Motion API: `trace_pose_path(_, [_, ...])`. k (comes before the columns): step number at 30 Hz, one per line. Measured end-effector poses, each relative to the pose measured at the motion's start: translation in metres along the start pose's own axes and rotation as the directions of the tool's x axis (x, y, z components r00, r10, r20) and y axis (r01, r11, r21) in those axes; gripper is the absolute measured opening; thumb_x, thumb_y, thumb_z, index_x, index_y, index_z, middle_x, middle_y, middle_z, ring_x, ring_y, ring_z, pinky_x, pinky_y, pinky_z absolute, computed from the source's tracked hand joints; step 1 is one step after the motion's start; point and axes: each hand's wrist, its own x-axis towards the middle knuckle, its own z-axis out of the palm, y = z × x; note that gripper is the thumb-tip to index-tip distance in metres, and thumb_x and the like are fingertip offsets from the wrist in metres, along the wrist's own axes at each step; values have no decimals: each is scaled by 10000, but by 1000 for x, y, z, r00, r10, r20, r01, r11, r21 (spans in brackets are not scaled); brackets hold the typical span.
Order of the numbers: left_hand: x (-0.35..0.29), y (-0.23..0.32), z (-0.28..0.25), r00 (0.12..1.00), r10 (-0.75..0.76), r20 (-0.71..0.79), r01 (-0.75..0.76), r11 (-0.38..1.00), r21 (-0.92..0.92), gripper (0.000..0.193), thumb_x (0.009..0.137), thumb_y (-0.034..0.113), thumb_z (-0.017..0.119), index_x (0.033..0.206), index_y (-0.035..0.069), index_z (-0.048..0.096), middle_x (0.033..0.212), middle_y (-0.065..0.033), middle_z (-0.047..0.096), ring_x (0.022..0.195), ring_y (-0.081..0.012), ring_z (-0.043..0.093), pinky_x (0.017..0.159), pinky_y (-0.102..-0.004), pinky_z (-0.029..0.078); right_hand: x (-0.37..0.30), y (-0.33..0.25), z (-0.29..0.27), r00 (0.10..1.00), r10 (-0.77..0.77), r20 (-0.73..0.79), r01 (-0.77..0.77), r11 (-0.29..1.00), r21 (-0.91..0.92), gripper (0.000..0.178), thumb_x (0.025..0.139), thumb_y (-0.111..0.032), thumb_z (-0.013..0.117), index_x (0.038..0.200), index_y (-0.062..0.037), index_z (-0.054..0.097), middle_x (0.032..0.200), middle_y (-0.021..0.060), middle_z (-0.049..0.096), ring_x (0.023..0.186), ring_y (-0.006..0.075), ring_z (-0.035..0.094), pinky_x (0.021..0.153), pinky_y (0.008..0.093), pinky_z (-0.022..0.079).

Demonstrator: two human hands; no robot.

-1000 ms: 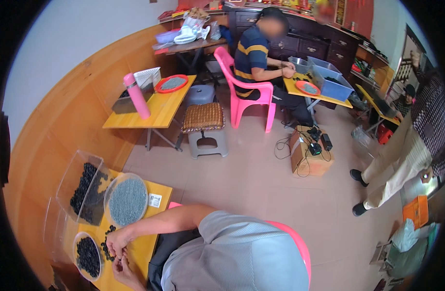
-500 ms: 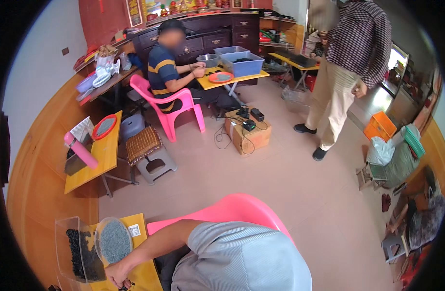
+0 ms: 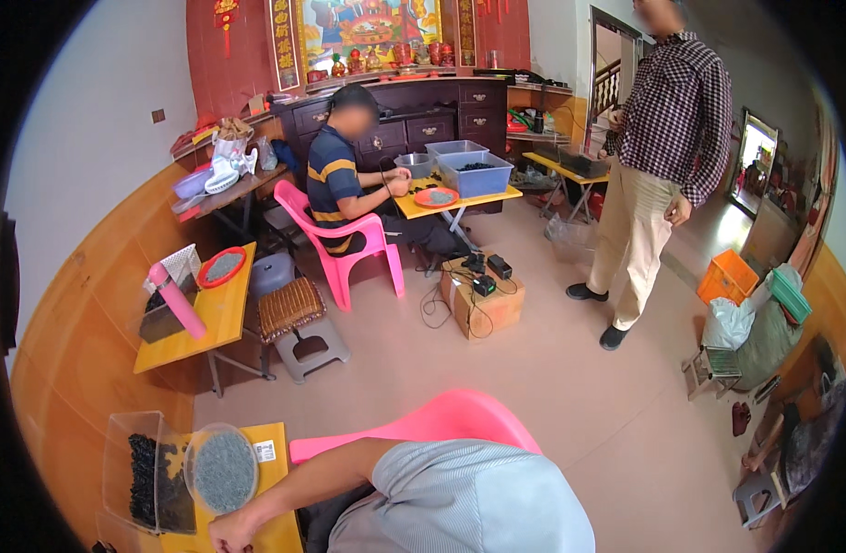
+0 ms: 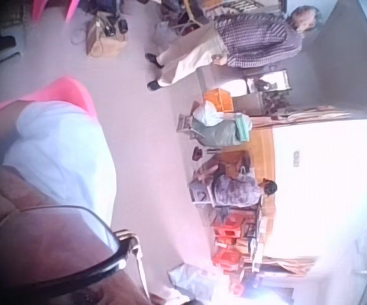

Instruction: Assembling small blue components into black plastic housings.

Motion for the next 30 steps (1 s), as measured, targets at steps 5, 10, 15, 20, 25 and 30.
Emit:
trace_pose_path(5, [-6, -7, -6, 999, -43, 12, 43, 998, 52, 223, 895, 219, 711, 871, -1, 739, 773, -145, 703, 682, -328, 657, 639, -421, 522, -9, -19, 12, 995, 92, -35, -88, 992, 94, 153, 723, 73, 654, 867, 81, 705, 710, 142, 705, 584, 206, 711, 533, 313, 567])
trace_pose_path(10, [13, 13, -21, 946, -208, 249, 233, 969, -76, 236, 979, 69, 561, 1177, -21, 651, 1108, -183, 663, 991, -268, 643, 877, -363, 514, -1, -7, 26, 996, 74, 39, -76, 995, 57, 205, 730, -77, 741, 913, 15, 743, 708, 105, 713, 625, 189, 715, 531, 306, 564])
trace_pose_path(15, [-7, -7, 7, 655, -725, 211, 752, 599, -275, 229, 956, 148, 635, 1078, -40, 681, 962, -109, 700, 848, -170, 616, 784, -291, 486, -25, -28, -4, 988, 43, 148, -18, 987, -162, 134, 735, -121, 623, 799, -13, 669, 635, 131, 637, 587, 192, 636, 529, 356, 482])
trace_pose_path(20, [4, -23, -4, 509, -843, 177, 777, 361, -516, 153, 917, 129, 690, 979, -10, 702, 811, 35, 606, 718, -45, 501, 667, -200, 413, -21, -42, -18, 930, 266, 253, -205, 948, -245, 220, 838, -101, 671, 1031, 4, 686, 759, 81, 686, 635, 115, 652, 600, 282, 516])
trace_pose_path(25, [-11, -30, -7, 320, -933, 167, 701, 115, -704, 113, 942, 125, 672, 966, 16, 694, 722, 75, 548, 622, -10, 442, 566, -172, 343, 15, -43, -21, 863, 309, 399, -249, 948, -196, 221, 815, -75, 663, 1013, 19, 686, 735, 79, 686, 602, 133, 659, 578, 282, 517])
trace_pose_path(30, [-8, -33, -5, 327, -931, 162, 621, 83, -780, 159, 963, 164, 649, 972, 8, 679, 697, 62, 541, 602, -21, 447, 546, -183, 340, 71, -63, -16, 892, 234, 387, -165, 965, -202, 183, 816, -56, 660, 970, 38, 691, 677, 66, 676, 582, 109, 643, 552, 253, 507])
